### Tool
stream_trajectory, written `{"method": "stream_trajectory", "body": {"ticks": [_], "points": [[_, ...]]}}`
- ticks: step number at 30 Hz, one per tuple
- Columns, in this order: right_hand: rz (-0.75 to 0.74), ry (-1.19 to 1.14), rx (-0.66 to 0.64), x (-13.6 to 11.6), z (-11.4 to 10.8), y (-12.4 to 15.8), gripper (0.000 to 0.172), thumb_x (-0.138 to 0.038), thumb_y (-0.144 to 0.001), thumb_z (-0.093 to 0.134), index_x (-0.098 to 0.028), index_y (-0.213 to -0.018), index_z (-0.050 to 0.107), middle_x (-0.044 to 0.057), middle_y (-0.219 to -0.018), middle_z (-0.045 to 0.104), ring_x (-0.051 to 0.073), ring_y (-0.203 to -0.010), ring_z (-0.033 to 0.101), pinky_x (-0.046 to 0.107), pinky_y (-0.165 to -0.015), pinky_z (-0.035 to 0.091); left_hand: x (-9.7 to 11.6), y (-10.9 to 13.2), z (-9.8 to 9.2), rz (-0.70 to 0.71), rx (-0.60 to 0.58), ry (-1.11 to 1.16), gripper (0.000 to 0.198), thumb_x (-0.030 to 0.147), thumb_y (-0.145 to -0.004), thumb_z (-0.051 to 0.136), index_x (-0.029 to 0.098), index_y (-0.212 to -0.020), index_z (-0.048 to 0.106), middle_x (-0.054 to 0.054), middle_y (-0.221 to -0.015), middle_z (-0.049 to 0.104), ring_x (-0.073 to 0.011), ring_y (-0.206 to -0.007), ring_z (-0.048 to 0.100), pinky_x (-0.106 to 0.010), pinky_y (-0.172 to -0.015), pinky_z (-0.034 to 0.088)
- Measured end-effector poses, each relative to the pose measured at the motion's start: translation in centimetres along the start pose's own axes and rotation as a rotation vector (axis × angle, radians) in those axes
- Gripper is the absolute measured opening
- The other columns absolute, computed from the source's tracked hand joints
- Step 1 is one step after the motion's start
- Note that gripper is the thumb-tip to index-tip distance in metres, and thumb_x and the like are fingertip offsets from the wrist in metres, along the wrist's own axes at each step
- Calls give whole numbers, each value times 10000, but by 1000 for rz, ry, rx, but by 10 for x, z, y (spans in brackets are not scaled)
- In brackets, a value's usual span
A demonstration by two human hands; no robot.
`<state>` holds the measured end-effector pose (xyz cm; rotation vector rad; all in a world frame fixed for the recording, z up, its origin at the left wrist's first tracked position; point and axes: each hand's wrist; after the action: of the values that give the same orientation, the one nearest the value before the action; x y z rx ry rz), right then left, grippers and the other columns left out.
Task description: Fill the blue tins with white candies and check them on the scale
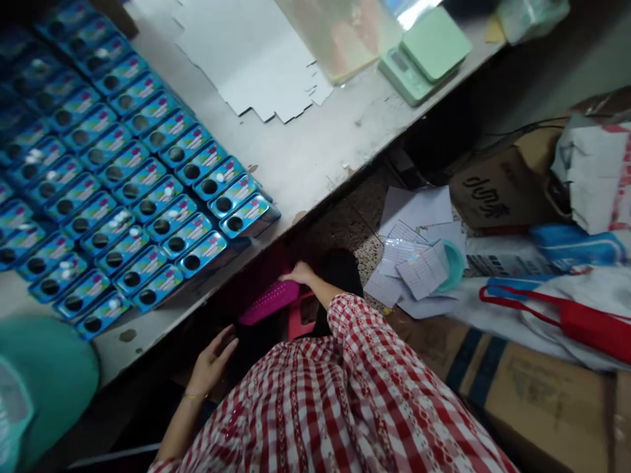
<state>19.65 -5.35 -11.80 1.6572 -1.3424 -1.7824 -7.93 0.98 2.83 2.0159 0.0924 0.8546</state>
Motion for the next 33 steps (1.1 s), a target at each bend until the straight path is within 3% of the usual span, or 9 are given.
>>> {"method": "stream_trajectory", "body": {"ticks": [4,9,12,16,18,21,24,30,33], "points": [[-19,289,15,-1,-13,47,761,-467,-457,819,-144,-1084,536,69,-912,645,236,-858,615,339,-765,459,16,7,-6,-50,-54,-69,681,640,-561,667,192,-1072,617,-151,-1168,633,-311,-1091,591,-441,-965,453],[-63,197,143,2,-54,83,764,-485,-479,806,-186,-1116,508,64,-1062,618,216,-948,594,329,-838,438,22,-3,-1,-60,-138,-178,646,655,-544,657,206,-1007,637,-127,-1126,659,-312,-1066,606,-425,-938,481],[-78,17,199,11,-108,88,756,-465,-482,807,-168,-1110,511,62,-1031,642,197,-906,611,334,-838,459,27,-20,15,-50,-120,-209,626,628,-557,657,199,-1011,632,-124,-1140,655,-306,-1083,596,-415,-945,479],[-94,-284,355,37,-201,96,721,-407,-504,802,-156,-1121,526,63,-1027,668,170,-853,632,321,-805,498,36,-36,51,-37,-145,-206,609,558,-590,660,183,-1067,609,-127,-1192,628,-285,-1109,584,-404,-976,457],[-94,-365,414,57,-243,99,587,-411,-550,776,-159,-1046,589,46,-968,689,157,-791,640,308,-758,517,39,-39,70,-17,-174,-187,639,556,-597,649,168,-1102,595,-134,-1202,620,-280,-1105,587,-407,-984,449],[-52,-474,504,86,-289,98,415,-407,-565,760,-142,-862,642,19,-758,697,132,-645,626,267,-647,524,37,-42,90,-2,-178,-163,735,586,-595,630,117,-1158,565,-171,-1221,599,-286,-1095,592,-411,-986,446],[10,-603,625,108,-313,90,380,-408,-571,744,-144,-813,617,-8,-651,655,117,-551,590,243,-536,505,29,-39,95,12,-129,-154,762,594,-607,622,104,-1186,549,-177,-1231,589,-288,-1102,586,-419,-987,442],[123,-634,949,127,-347,47,321,-467,-754,570,-172,-880,549,-10,-687,570,88,-479,475,257,-489,472,-9,-13,98,-5,-21,-150,783,611,-617,610,91,-1198,536,-186,-1248,573,-284,-1093,590,-406,-976,449],[237,-643,1023,139,-359,25,392,-492,-839,419,-157,-1019,513,26,-788,551,84,-498,452,275,-524,462,-34,1,111,-11,-13,-179,776,603,-636,587,87,-1213,530,-177,-1259,568,-267,-1095,591,-379,-976,451]]}}
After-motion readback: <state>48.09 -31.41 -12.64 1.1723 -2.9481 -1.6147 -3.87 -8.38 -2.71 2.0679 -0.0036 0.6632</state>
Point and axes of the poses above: each hand's wrist, its own y-axis away from the middle knuckle, its own z-axis out of the palm, x = y × z
